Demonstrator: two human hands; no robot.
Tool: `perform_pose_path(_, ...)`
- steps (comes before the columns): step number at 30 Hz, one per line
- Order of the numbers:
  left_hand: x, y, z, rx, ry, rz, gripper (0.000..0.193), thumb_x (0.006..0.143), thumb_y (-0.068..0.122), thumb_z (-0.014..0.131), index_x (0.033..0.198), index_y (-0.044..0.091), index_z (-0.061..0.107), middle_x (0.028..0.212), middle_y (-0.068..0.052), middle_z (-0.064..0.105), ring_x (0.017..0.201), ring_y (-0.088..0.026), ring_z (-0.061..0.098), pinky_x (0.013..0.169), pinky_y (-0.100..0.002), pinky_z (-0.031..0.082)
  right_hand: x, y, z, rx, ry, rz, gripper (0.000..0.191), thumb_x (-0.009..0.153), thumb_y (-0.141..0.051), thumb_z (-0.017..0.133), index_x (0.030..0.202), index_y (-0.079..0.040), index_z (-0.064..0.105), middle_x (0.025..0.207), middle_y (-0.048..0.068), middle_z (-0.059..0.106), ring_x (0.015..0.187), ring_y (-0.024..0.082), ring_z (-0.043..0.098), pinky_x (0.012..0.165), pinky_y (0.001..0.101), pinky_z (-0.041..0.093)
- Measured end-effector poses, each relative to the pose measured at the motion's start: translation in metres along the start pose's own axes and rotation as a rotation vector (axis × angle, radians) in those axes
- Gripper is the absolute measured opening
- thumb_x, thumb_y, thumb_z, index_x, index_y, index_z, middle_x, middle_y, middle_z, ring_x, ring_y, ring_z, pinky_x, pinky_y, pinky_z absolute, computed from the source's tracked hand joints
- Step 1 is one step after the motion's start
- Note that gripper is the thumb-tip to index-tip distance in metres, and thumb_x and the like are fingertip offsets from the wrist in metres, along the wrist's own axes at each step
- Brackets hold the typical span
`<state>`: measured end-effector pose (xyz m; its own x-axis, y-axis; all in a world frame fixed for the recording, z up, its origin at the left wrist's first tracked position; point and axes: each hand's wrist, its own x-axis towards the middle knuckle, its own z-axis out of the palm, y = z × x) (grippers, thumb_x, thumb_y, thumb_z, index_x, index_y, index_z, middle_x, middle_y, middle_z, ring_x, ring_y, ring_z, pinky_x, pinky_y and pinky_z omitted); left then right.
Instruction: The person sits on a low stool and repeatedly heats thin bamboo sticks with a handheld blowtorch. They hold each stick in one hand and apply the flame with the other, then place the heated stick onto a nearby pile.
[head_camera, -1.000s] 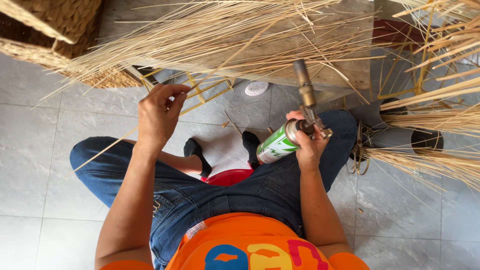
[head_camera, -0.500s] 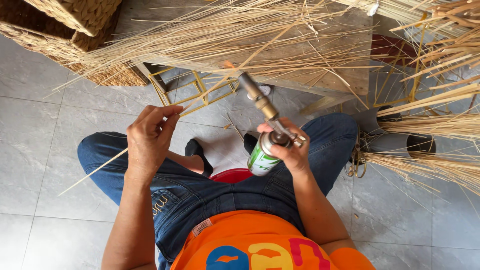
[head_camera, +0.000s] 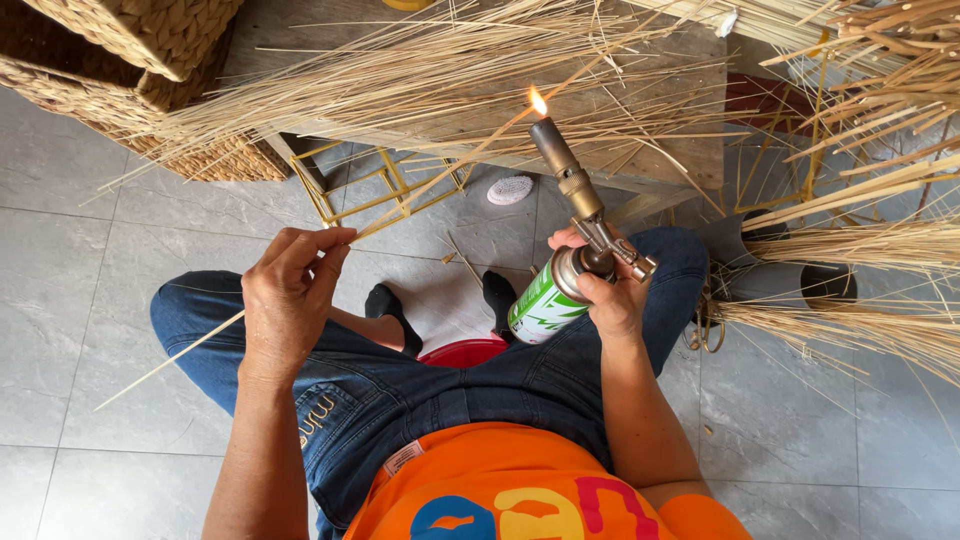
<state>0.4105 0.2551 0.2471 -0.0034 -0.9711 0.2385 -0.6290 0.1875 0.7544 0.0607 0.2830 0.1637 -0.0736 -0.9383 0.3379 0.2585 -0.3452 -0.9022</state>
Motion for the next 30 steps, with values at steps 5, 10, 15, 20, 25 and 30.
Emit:
perform_pose_path(5, -0.004, 0.001, -0.006, 0.001, 0.002, 0.038, 0.017, 0.096, 0.006, 0.076, 0.112, 0.010, 0.078, 0.096, -0.004, 0.071, 0.068, -0.008, 0.063, 0.060, -0.025, 0.050, 0.008, -0.002, -0.009, 0.029, 0.138, -0.043, 0.045, 0.085, -0.021, 0.072, 0.122, 0.004, 0.067, 0.119, 0.021, 0.070, 0.111, 0.032, 0.071, 0.104, 0.0468, 0.059)
perform_pose_path(10, -0.005, 0.001, -0.010, 0.022, -0.004, 0.027, 0.016, 0.095, 0.005, 0.077, 0.111, 0.010, 0.078, 0.093, -0.004, 0.070, 0.066, -0.009, 0.062, 0.058, -0.026, 0.049, 0.025, -0.016, -0.026, -0.022, 0.233, -0.131, 0.040, 0.087, -0.019, 0.068, 0.119, 0.005, 0.065, 0.118, 0.021, 0.069, 0.108, 0.032, 0.070, 0.100, 0.0446, 0.060)
perform_pose_path(15, -0.005, 0.002, -0.009, 0.039, -0.024, 0.030, 0.018, 0.094, 0.006, 0.078, 0.111, 0.011, 0.079, 0.093, -0.004, 0.071, 0.064, -0.009, 0.060, 0.056, -0.026, 0.048, 0.032, -0.026, -0.036, -0.035, 0.294, -0.166, 0.039, 0.088, -0.019, 0.069, 0.119, 0.005, 0.064, 0.117, 0.020, 0.069, 0.106, 0.030, 0.070, 0.098, 0.0433, 0.060)
perform_pose_path(20, -0.006, 0.005, -0.009, 0.040, -0.034, 0.031, 0.018, 0.094, 0.007, 0.078, 0.112, 0.012, 0.079, 0.092, -0.002, 0.070, 0.065, -0.008, 0.061, 0.056, -0.025, 0.050, 0.035, -0.029, -0.042, 0.007, 0.304, -0.197, 0.037, 0.090, -0.017, 0.070, 0.119, 0.004, 0.064, 0.119, 0.019, 0.068, 0.110, 0.029, 0.069, 0.099, 0.0435, 0.060)
perform_pose_path(25, -0.005, 0.005, -0.010, 0.038, -0.040, 0.033, 0.019, 0.094, 0.007, 0.077, 0.112, 0.011, 0.078, 0.093, -0.003, 0.071, 0.066, -0.007, 0.061, 0.056, -0.025, 0.050, 0.027, -0.026, -0.039, -0.008, 0.260, -0.161, 0.038, 0.089, -0.019, 0.071, 0.119, 0.004, 0.065, 0.118, 0.020, 0.069, 0.108, 0.029, 0.071, 0.102, 0.0455, 0.061)
perform_pose_path(30, -0.005, 0.003, -0.010, 0.042, -0.037, 0.023, 0.018, 0.094, 0.007, 0.078, 0.112, 0.012, 0.079, 0.094, -0.002, 0.071, 0.066, -0.008, 0.062, 0.056, -0.025, 0.051, 0.016, -0.019, -0.028, -0.002, 0.192, -0.111, 0.042, 0.089, -0.022, 0.074, 0.119, 0.005, 0.066, 0.118, 0.020, 0.069, 0.109, 0.029, 0.071, 0.104, 0.0462, 0.061)
